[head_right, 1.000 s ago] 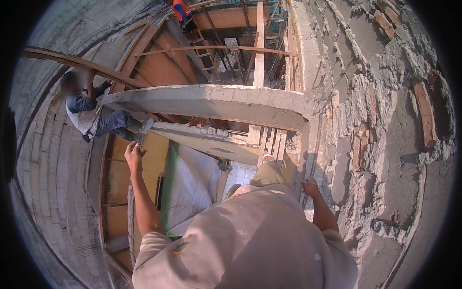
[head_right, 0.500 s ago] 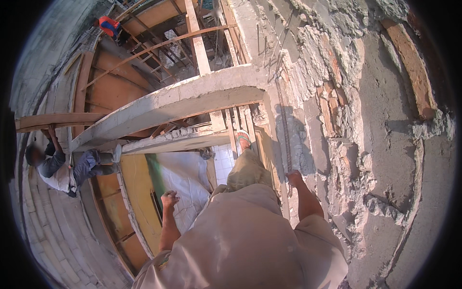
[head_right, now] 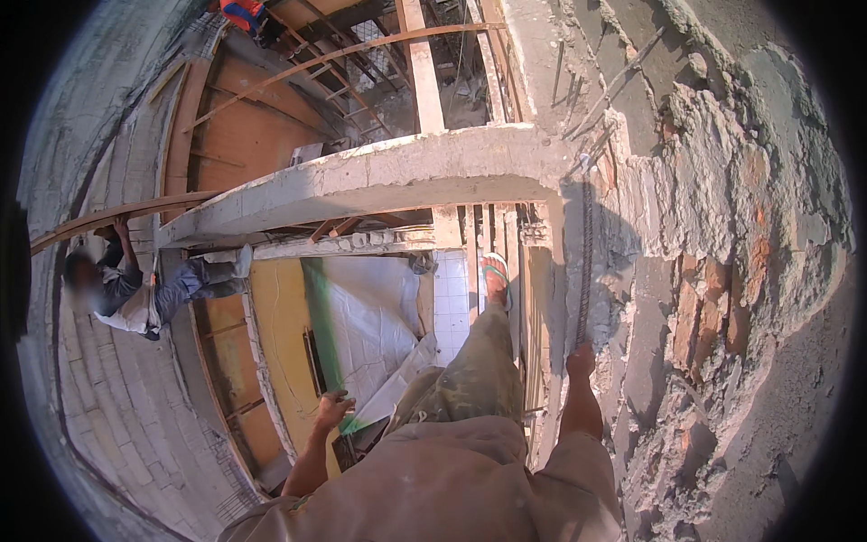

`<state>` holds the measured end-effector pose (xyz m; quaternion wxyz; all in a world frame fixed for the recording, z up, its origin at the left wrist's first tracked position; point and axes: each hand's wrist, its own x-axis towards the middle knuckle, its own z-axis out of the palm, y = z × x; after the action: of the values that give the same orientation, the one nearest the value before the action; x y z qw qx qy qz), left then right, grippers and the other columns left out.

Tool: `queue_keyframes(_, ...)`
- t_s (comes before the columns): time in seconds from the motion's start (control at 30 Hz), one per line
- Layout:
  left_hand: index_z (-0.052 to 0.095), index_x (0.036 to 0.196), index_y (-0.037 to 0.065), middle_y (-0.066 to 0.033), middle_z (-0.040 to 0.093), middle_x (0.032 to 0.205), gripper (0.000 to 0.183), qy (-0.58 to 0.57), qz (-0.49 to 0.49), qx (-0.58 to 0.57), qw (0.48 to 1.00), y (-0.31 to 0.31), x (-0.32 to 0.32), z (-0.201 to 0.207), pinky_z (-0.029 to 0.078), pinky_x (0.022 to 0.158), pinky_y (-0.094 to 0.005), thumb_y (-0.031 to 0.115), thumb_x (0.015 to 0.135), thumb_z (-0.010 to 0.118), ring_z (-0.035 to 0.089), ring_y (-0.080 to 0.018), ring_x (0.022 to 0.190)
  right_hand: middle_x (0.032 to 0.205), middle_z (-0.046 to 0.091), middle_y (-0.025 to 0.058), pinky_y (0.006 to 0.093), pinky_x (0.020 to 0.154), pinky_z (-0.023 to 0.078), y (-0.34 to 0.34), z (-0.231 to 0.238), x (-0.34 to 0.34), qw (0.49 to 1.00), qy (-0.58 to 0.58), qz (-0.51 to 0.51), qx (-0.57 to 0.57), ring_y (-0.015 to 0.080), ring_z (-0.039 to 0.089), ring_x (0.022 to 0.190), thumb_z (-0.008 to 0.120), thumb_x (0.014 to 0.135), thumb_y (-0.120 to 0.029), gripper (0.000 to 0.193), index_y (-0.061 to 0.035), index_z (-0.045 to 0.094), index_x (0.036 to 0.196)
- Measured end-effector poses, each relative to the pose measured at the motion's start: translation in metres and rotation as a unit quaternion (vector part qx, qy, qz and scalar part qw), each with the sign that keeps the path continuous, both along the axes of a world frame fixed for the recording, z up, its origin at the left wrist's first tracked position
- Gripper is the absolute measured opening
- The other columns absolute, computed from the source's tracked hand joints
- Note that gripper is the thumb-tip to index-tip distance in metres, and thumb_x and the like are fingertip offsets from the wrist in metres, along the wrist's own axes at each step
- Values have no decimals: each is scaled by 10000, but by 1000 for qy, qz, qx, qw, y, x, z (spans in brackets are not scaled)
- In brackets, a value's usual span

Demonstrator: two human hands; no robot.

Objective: The person inserts a long steel rebar into a concrete beam opening and pushes it into place. The person then uses a hammer to tap the rebar further into the beam. The person continues to adjust and secure the rebar within the beam structure.

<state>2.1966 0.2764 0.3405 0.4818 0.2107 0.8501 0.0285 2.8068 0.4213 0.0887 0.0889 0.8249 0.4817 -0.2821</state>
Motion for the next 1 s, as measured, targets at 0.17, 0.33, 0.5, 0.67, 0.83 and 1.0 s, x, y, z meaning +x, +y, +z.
queue_keyframes(0.17,536,1243,-89,-195,707,919,544,8,-31,20,999,26,9,12,519,765,-330,225,830,703,694,-242,837,940,655,269,503,821,503,13,30,6,997,71,37,-18,451,629,928,657,757,-185,589,8,464,1279)
queue_keyframes(0.33,534,1219,-117,-179,702,935,520,-6,104,106,989,14,-10,3,520,719,-320,191,832,695,696,-229,846,771,649,193,448,704,515,-7,59,5,961,221,-150,74,367,654,746,669,746,-171,291,38,570,922)
queue_keyframes(0.5,477,1277,-61,-178,689,995,525,-81,163,128,975,-14,-1,-47,527,669,-354,165,850,683,692,-256,838,613,534,69,412,575,466,0,200,-38,913,299,-273,43,257,582,609,599,778,-145,181,11,522,726)
queue_keyframes(0.67,550,1165,-89,-146,689,898,402,-139,182,196,953,13,40,-58,510,591,-313,121,844,670,687,-225,730,689,609,124,405,665,480,-90,212,-9,971,200,-128,32,264,615,681,628,818,-243,267,8,628,908)
queue_keyframes(0.83,552,1145,-101,-147,673,811,403,-195,48,242,949,65,80,-44,530,599,-313,52,799,690,682,-207,662,757,626,174,424,682,477,-131,240,-4,987,159,8,-3,316,629,740,637,815,-269,288,-3,628,925)
queue_keyframes(1.0,506,1287,-15,-203,587,1221,571,-20,-313,394,864,152,151,26,414,1022,-412,85,760,703,538,-330,1187,825,643,224,443,700,474,-76,291,-42,975,172,142,4,367,643,799,646,812,-295,310,-14,628,943)
